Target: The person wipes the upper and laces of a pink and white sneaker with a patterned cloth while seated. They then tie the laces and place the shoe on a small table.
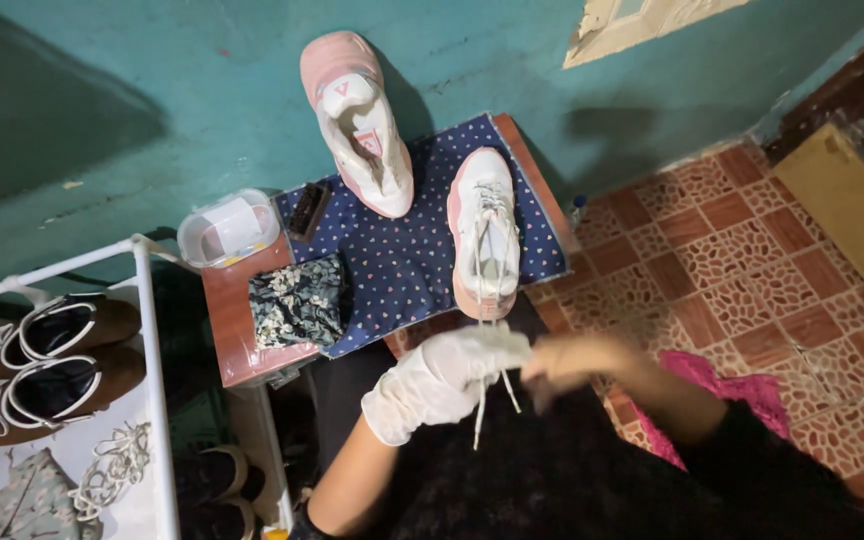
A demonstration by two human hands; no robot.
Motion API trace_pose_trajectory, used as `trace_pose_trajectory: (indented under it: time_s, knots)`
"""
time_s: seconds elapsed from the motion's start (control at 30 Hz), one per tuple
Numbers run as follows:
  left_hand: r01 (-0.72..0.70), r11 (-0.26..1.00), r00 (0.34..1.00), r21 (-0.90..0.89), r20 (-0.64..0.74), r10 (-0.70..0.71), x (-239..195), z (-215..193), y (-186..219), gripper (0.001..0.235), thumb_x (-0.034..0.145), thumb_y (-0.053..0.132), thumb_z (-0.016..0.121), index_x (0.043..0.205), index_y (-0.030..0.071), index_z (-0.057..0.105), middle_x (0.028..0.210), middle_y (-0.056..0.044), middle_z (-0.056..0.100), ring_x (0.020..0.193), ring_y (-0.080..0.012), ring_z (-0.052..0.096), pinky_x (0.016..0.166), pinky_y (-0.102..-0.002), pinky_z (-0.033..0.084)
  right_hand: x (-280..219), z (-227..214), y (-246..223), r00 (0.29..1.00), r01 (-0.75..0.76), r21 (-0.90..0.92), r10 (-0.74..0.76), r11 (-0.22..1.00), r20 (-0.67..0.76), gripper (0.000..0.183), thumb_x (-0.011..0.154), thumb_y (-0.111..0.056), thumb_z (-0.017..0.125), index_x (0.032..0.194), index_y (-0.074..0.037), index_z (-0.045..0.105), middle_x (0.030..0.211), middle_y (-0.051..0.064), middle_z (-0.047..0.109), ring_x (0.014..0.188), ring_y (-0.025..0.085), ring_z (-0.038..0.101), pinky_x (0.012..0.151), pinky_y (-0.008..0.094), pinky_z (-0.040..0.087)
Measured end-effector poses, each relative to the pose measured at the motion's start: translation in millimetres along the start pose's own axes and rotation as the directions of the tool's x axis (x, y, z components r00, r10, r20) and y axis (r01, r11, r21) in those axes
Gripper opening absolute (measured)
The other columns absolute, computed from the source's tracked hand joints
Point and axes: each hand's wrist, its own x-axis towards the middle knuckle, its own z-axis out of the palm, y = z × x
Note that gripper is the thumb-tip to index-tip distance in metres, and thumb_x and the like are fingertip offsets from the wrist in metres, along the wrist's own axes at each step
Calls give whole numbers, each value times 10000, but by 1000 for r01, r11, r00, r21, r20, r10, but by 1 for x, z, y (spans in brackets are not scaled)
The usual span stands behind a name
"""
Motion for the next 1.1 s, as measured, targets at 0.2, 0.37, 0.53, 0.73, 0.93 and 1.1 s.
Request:
trace_pose_trajectory:
  time_s: [0.2, 0.37, 0.53, 0.73, 0.93, 1.1]
  knots:
    - [282, 911, 898, -302, 416, -140, 8, -53, 38, 587, 771, -30, 608, 1325, 158, 659, 1406, -101, 651, 1301, -330, 612, 1217, -458, 369, -43, -23, -64, 985, -102, -157, 121, 982, 123, 314, 827, -458, 819, 849, -156, 735, 771, -13, 720, 758, 166, 689, 677, 296, 520]
    - [563, 801, 825, -203, 198, -530, 31, -68, 15, 243, 902, 363, 719, 1108, 237, 748, 1144, 15, 730, 1117, -164, 675, 1051, -359, 433, -54, -83, -44, 524, -51, 71, 88, 996, -847, 110, 922, -290, 736, 938, -189, 776, 701, 51, 738, 690, 212, 705, 664, 326, 553]
    - [843, 537, 518, 3, -271, -811, 52, -37, -80, 240, 817, 501, 788, 847, 262, 788, 793, 43, 769, 797, -142, 756, 784, -305, 597, 11, -99, -25, 314, -71, 256, 265, 964, -912, 358, 900, -517, 788, 833, -167, 750, 612, -4, 693, 629, 131, 698, 571, 241, 512]
    - [880, 471, 472, 66, -248, -846, 65, -15, -133, 386, 773, 562, 788, 866, 190, 742, 847, -5, 755, 885, -196, 751, 790, -345, 604, 30, -98, -47, 260, -141, 262, 291, 955, -921, 178, 811, -392, 792, 793, -215, 780, 536, 17, 656, 552, 188, 672, 500, 287, 494]
    - [902, 409, 382, -140, -184, -906, 53, -7, -162, 273, 834, 444, 752, 959, 202, 771, 828, -9, 766, 867, -161, 728, 809, -310, 582, -5, -115, -68, 364, 167, 509, 427, 844, -828, 130, 819, -292, 711, 855, -181, 768, 610, 48, 695, 532, 106, 627, 479, 188, 440]
    - [873, 286, 231, -395, -181, -956, 58, -40, -104, 345, 754, 457, 852, 1014, 244, 770, 695, 30, 753, 749, -82, 726, 783, -229, 566, -45, -130, -77, 397, 386, 539, 393, 749, -830, 144, 853, -212, 741, 890, -73, 734, 756, 121, 730, 705, 120, 685, 653, 213, 564]
